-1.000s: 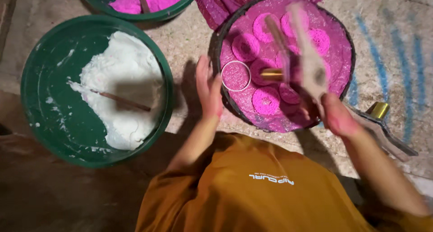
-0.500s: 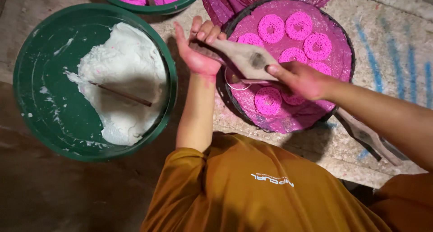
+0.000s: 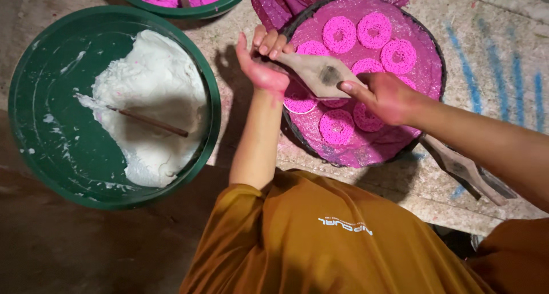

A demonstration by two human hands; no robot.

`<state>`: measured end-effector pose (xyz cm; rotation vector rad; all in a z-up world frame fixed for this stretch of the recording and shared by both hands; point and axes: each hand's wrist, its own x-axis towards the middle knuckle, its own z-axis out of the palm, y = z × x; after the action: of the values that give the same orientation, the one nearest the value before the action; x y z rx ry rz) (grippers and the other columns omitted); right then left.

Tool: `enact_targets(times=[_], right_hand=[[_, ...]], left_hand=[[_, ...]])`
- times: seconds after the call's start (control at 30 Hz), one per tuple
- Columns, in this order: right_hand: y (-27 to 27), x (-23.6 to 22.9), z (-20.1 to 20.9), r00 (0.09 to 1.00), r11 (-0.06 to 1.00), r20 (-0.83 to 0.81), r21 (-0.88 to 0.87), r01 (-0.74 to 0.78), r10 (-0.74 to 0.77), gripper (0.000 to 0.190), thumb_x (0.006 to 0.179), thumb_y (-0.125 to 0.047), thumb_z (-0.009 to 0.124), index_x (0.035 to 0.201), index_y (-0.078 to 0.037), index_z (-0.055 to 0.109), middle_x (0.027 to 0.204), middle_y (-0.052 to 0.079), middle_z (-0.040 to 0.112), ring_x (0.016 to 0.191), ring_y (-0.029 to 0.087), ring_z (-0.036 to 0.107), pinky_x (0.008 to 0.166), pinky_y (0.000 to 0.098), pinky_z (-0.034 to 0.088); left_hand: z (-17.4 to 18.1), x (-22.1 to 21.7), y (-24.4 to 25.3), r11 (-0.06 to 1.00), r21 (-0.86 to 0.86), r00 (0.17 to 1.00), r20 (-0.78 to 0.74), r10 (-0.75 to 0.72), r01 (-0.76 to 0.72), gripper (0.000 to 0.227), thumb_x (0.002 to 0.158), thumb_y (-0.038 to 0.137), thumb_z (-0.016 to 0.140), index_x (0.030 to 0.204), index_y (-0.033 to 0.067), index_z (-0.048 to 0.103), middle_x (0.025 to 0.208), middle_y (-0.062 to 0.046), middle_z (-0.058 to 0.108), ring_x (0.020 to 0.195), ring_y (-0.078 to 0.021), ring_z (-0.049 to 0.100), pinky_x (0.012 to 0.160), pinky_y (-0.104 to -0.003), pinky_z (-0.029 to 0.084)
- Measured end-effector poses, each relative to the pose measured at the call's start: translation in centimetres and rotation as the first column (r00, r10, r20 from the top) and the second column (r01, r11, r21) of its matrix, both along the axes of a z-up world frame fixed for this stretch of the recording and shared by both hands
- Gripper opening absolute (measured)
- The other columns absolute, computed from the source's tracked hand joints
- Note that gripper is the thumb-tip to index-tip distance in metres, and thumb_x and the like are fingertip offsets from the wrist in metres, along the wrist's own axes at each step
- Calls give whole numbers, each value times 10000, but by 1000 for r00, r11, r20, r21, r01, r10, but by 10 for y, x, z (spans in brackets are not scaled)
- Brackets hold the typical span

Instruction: The person scoops pink powder into a circular mold, presses it with a wooden tool, and removes the formed ring. They repeat this process to create multiple pink incense coils, then apply white powder to the center of each coil.

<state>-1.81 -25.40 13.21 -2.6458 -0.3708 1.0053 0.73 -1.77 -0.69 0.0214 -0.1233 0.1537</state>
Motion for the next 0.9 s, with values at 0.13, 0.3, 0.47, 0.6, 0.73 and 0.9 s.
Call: enact_targets(times=[0.13,0.3,0.47,0.6,0.73,0.9], right_hand=[[10,-1,-13,993,994,117,106,-35,23,774,997,-655,357,1293,4,633,915,250,705,886,382,709,849,531,529],[25,-5,-31,996,969,89,247,-29,7,749,1014,-617,358,1385,3,557,918,268,706,878,379,717,850,504,540],[26,-14,-33,998,970,34,237,-52,45,715,1036,-593,339,1229,14,665,856,261,704,813,359,700,832,524,536],[14,-11,-19,990,997,-120,-6,71,-71,725,1063,-614,291,1075,-6,686,782,237,650,725,334,674,764,522,544],[-11,7,-4,983,979,-47,-113,169,-175,647,1028,-628,332,996,-69,657,710,134,618,659,270,647,657,474,558],[-60,15,-11,946,960,306,278,16,-104,647,1036,-624,429,963,-24,662,696,106,597,631,206,572,583,401,459]], left_hand=[[10,11,17,997,71,1000,27,9,-11,405,991,546,459,795,194,417,656,79,330,594,-100,347,679,-320,375],[20,5,39,983,176,998,36,54,-59,430,1001,556,448,777,192,403,627,72,309,557,-101,299,637,-312,320],[16,-13,39,988,148,994,-89,66,-53,419,995,534,434,767,184,403,612,68,314,546,-102,296,598,-305,306],[6,-12,11,999,35,972,-232,48,-41,408,970,520,402,738,184,397,591,72,319,523,-104,309,575,-318,320],[-2,12,-10,1000,14,1000,7,-24,24,374,1016,472,397,797,176,466,685,45,424,641,-126,429,684,-335,391],[-3,8,-5,813,544,953,-298,-46,209,527,976,541,450,1067,73,672,1013,-76,668,1014,-223,627,984,-394,475]])
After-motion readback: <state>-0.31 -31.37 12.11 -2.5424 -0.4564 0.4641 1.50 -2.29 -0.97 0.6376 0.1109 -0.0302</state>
